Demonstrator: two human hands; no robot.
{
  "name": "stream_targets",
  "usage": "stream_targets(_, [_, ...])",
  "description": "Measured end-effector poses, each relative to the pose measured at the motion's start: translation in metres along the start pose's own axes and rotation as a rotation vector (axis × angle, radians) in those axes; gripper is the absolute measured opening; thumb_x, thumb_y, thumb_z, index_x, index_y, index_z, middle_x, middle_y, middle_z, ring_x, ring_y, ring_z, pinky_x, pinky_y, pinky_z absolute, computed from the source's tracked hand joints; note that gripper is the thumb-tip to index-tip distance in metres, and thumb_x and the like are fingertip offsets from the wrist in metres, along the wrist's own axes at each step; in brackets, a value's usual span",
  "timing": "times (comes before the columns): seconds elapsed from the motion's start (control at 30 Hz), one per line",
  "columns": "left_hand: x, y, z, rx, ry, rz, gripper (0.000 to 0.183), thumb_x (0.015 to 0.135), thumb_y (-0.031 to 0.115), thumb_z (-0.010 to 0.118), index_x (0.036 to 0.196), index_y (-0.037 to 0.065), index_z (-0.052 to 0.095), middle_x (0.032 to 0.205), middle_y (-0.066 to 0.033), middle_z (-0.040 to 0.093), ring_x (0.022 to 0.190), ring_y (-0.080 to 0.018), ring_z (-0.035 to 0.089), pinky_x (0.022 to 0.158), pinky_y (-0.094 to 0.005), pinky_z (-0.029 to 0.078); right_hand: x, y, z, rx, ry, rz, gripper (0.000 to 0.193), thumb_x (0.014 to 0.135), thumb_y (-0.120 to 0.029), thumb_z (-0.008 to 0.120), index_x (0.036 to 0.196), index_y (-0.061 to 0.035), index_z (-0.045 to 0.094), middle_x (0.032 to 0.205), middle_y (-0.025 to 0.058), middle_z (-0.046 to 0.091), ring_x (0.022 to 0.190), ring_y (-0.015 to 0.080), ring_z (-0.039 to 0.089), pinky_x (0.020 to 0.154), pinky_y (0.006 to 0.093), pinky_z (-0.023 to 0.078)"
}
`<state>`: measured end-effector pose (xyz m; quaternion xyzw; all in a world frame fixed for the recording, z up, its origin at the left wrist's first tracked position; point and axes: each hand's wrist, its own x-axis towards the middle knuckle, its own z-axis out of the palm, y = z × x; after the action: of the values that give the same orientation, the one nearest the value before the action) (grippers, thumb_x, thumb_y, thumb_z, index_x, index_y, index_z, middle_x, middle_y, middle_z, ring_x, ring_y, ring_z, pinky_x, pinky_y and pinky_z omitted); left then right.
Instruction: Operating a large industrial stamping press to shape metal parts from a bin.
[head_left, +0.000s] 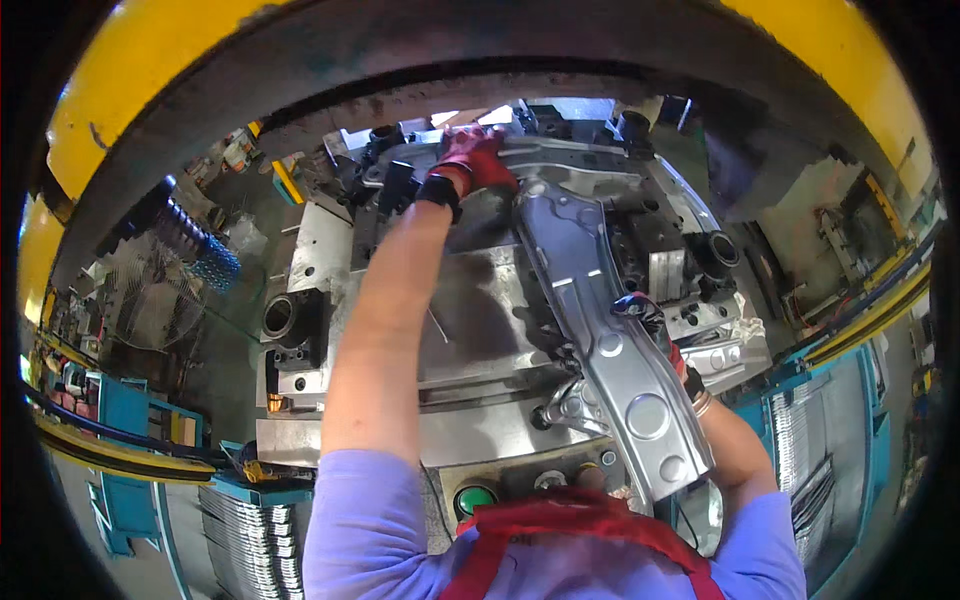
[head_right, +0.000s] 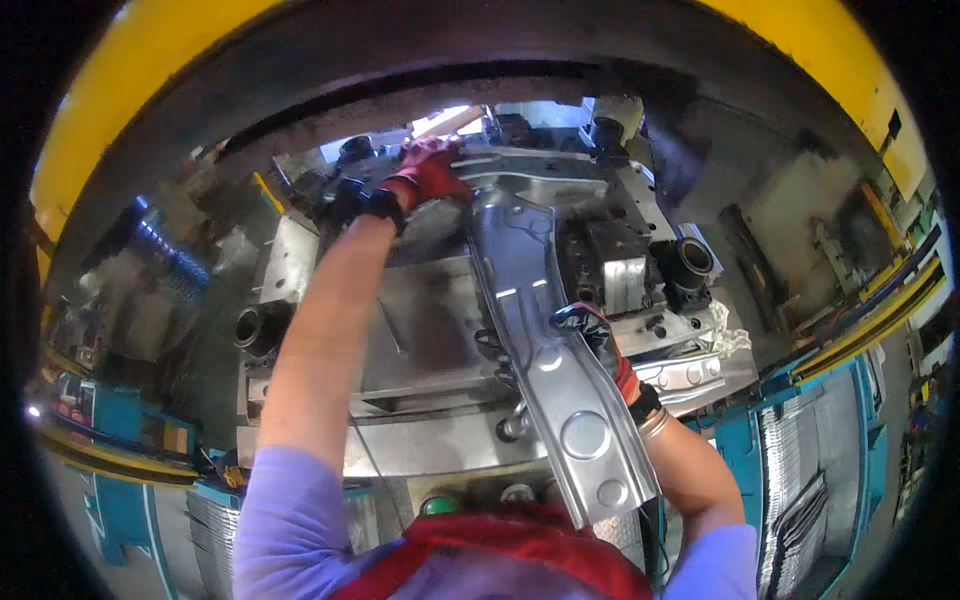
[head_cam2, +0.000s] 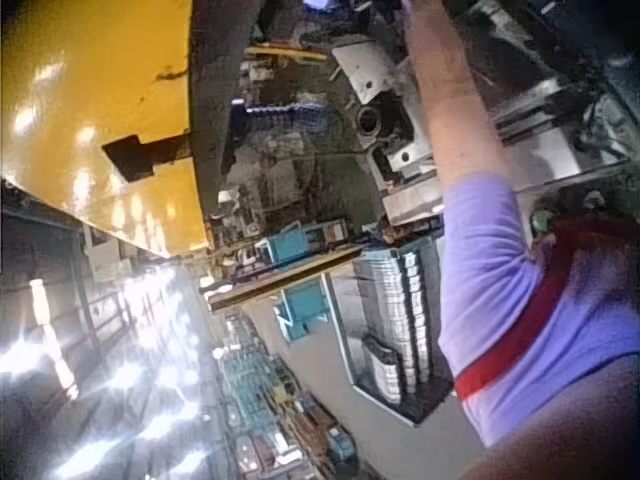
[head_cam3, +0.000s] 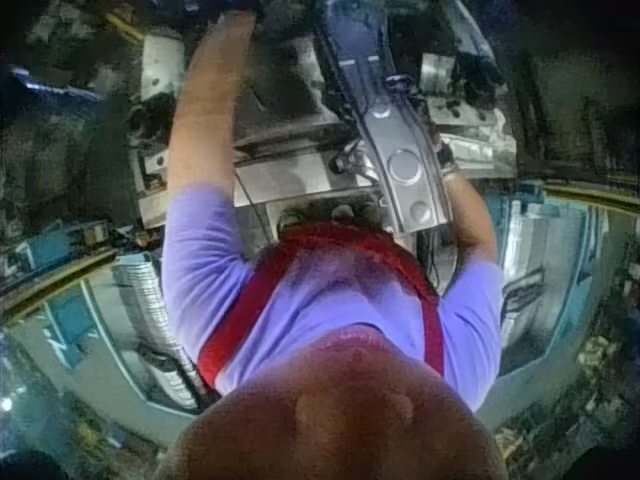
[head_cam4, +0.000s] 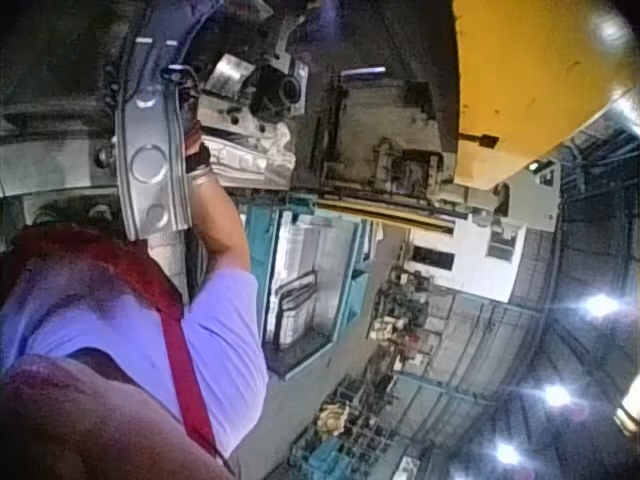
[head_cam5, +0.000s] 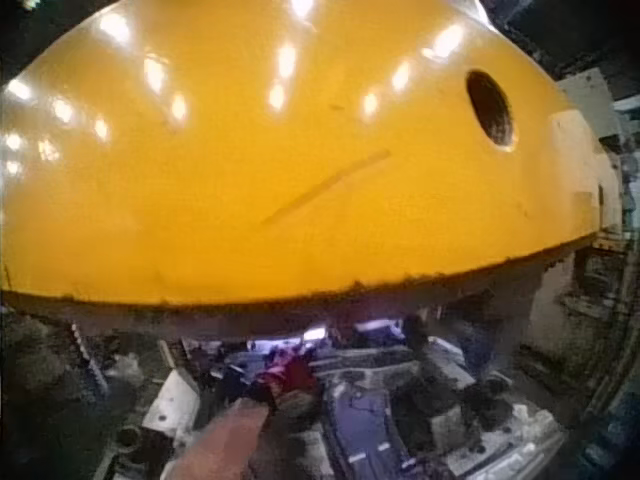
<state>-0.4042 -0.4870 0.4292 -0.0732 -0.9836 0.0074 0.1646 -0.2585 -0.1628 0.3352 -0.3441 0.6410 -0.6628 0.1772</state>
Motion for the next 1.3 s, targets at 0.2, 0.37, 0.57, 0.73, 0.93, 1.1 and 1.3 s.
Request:
stream_targets(0.2, [-0.068, 0.026, -0.031, 0.123, 0.330, -0.016, 0.087, 0.055, 0.049, 0.073, 0.129, 0.012, 0.046, 0.117, -0.0166, 0.053, 0.113, -0.0331, 0.046, 0.101, -0.0505, 0.025, -0.083, -0.002, -0.017, 0.108, 0.075, 0.106, 0.015, 0.079, -0.004, 0.061, 0.094, -0.0016, 0.061, 0.090, 0.0083, 0.062, 0.083, 0.0172, 0.060, 0.075, 0.0298, 0.049])
stream_targets(0.37, [-0.200, 0.015, -0.051, -0.011, 0.519, -0.080, 0.088, 0.051, 0.044, 0.076, 0.129, 0.016, 0.045, 0.113, -0.0124, 0.050, 0.110, -0.0334, 0.043, 0.102, -0.0508, 0.023, -0.152, -0.007, -0.032, 0.651, 0.063, 0.528, 0.059, 0.072, -0.010, 0.063, 0.127, -0.0020, 0.043, 0.123, 0.0173, 0.050, 0.110, 0.0295, 0.052, 0.092, 0.0412, 0.043])
stream_targets(0.57, [-0.376, 0.036, -0.064, -0.195, 0.217, -0.134, 0.100, 0.047, 0.041, 0.080, 0.134, 0.014, 0.039, 0.121, -0.0155, 0.043, 0.113, -0.0378, 0.038, 0.103, -0.0515, 0.024, -0.210, -0.028, -0.032, 0.622, 0.252, 0.454, 0.062, 0.075, -0.019, 0.064, 0.130, -0.0039, 0.039, 0.120, 0.0118, 0.050, 0.105, 0.0223, 0.051, 0.087, 0.0357, 0.044])
stream_targets(0.73, [-0.474, 0.049, -0.005, -0.240, -0.040, -0.295, 0.098, 0.046, 0.038, 0.081, 0.132, 0.014, 0.040, 0.123, -0.0159, 0.044, 0.117, -0.0346, 0.039, 0.107, -0.0507, 0.020, -0.237, -0.026, -0.052, 0.261, 0.372, 0.476, 0.066, 0.077, -0.028, 0.066, 0.131, -0.0034, 0.036, 0.112, 0.0077, 0.053, 0.098, 0.0170, 0.053, 0.082, 0.0312, 0.046])
stream_targets(0.93, [-0.477, 0.034, 0.075, -0.233, -0.234, -0.267, 0.099, 0.047, 0.039, 0.079, 0.134, 0.016, 0.038, 0.125, -0.0137, 0.046, 0.120, -0.0308, 0.038, 0.109, -0.0504, 0.016, -0.135, -0.072, -0.017, 0.010, -0.069, 0.424, 0.068, 0.071, -0.018, 0.068, 0.130, -0.0020, 0.038, 0.110, 0.0067, 0.056, 0.098, 0.0132, 0.054, 0.083, 0.0275, 0.046])
stream_targets(1.1, [-0.467, 0.015, 0.128, -0.164, -0.270, -0.212, 0.097, 0.052, 0.045, 0.078, 0.134, 0.015, 0.037, 0.130, -0.0163, 0.041, 0.124, -0.0325, 0.034, 0.108, -0.0513, 0.016, -0.081, -0.085, 0.002, -0.440, 0.032, 0.103, 0.093, 0.061, -0.010, 0.073, 0.140, -0.0019, 0.025, 0.140, 0.0139, 0.033, 0.131, 0.0227, 0.030, 0.108, 0.0329, 0.023])
stream_targets(1.3, [-0.458, 0.012, 0.136, -0.137, -0.308, -0.189, 0.097, 0.053, 0.047, 0.077, 0.134, 0.011, 0.037, 0.131, -0.0199, 0.040, 0.124, -0.0367, 0.033, 0.108, -0.0515, 0.017, 0.009, -0.091, 0.020, -1.347, 0.202, -0.166, 0.103, 0.054, -0.035, 0.079, 0.139, -0.0096, 0.028, 0.135, 0.0230, 0.033, 0.125, 0.0392, 0.031, 0.106, 0.0450, 0.025])
